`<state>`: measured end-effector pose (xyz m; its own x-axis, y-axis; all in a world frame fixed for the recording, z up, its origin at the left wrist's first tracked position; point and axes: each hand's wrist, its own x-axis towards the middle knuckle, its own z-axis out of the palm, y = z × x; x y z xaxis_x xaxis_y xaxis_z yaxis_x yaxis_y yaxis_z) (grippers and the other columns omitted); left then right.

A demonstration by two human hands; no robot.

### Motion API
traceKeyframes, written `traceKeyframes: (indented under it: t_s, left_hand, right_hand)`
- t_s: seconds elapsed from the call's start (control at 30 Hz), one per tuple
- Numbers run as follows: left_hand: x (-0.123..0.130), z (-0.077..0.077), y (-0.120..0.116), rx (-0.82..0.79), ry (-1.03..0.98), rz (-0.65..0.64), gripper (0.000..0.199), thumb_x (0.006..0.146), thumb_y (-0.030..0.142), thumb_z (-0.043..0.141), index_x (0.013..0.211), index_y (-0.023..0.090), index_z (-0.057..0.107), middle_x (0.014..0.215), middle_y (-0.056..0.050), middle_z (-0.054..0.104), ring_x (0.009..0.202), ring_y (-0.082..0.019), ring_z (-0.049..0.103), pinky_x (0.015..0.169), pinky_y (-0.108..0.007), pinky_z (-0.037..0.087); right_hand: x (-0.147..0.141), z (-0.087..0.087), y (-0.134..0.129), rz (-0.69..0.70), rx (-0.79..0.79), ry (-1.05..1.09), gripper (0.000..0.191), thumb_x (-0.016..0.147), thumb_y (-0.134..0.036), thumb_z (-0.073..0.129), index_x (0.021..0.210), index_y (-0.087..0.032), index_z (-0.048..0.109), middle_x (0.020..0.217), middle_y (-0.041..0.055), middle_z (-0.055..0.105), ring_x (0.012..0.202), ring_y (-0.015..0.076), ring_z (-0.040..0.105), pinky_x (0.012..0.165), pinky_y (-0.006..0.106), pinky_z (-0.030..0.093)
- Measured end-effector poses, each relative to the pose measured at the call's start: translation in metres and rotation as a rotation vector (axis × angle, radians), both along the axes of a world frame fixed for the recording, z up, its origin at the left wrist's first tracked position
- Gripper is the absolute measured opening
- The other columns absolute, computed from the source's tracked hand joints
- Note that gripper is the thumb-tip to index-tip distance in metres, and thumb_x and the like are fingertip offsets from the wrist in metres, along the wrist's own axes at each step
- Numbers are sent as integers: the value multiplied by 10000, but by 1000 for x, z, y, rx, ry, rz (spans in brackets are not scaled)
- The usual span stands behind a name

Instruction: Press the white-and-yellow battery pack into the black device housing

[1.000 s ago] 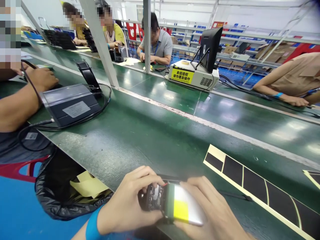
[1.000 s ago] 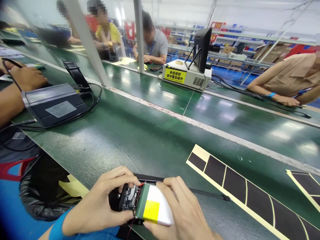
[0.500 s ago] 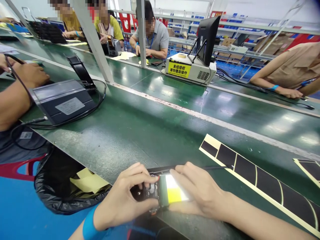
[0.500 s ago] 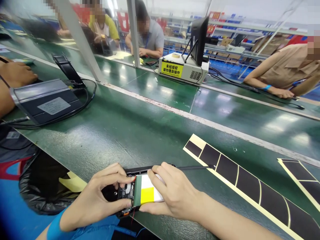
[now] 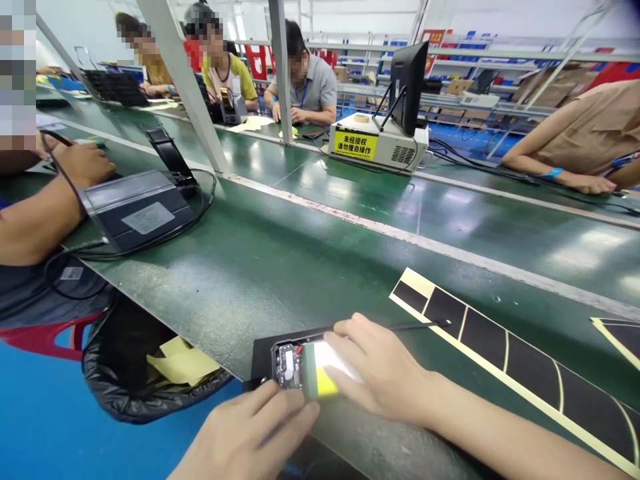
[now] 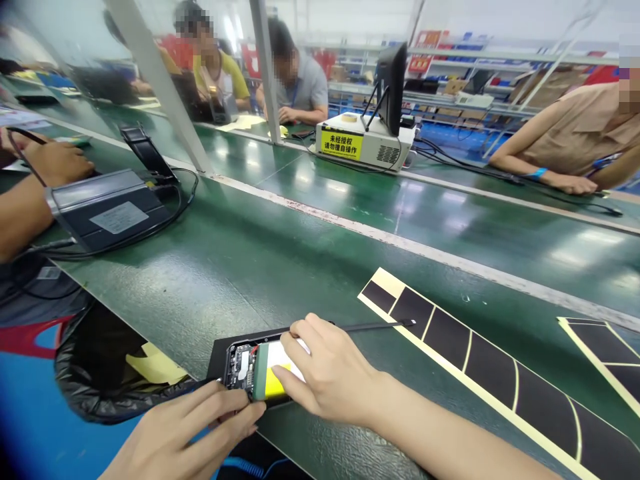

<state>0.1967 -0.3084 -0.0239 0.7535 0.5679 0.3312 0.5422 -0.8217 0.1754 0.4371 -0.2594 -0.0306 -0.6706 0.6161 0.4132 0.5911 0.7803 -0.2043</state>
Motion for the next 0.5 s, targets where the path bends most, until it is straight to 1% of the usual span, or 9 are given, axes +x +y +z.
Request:
traceKeyframes:
  t_s: [0.1, 0.2, 0.3, 0.43, 0.5]
  left_hand:
    - [12, 7, 7, -89, -51, 28, 232, 891, 81, 485, 956, 232, 649, 763, 4, 647, 609, -137, 584, 522, -262, 461]
    - [18, 10, 9, -169, -104, 74, 177, 878, 90, 538, 867, 234, 639, 724, 10, 614, 602, -127, 564, 519, -256, 427]
    - [30, 11, 7, -199, -183, 134, 152, 884, 126, 558, 824, 229, 651, 710, 3, 614, 613, -121, 575, 537, -238, 448]
    - [50, 9, -2, -220, -314, 194, 147, 871, 124, 578, 810, 229, 662, 692, 2, 619, 617, -122, 581, 552, -239, 479]
    - [51, 7, -10, -282, -412, 218, 105, 860, 152, 629, 842, 251, 661, 732, 17, 634, 645, -115, 589, 574, -235, 500]
  right_hand:
    - [-1, -2, 3, 20, 0, 30, 284, 949, -299, 445, 1060, -97, 611, 909, 113, 592, 766, 199, 463, 625, 327, 444]
    - [-2, -6, 4, 31, -3, 73, 263, 935, -286, 460, 1034, -97, 613, 893, 103, 588, 753, 195, 447, 629, 332, 435]
    - [-5, -9, 3, 31, -15, 116, 251, 920, -269, 478, 1035, -93, 613, 898, 102, 585, 764, 198, 447, 635, 336, 428]
    - [-7, -9, 0, 25, -42, 154, 253, 924, -287, 487, 1015, -94, 623, 878, 95, 581, 757, 195, 445, 624, 330, 413]
    - [-8, -9, -1, 16, -51, 165, 253, 931, -293, 485, 1005, -94, 624, 877, 95, 582, 754, 194, 445, 626, 332, 410]
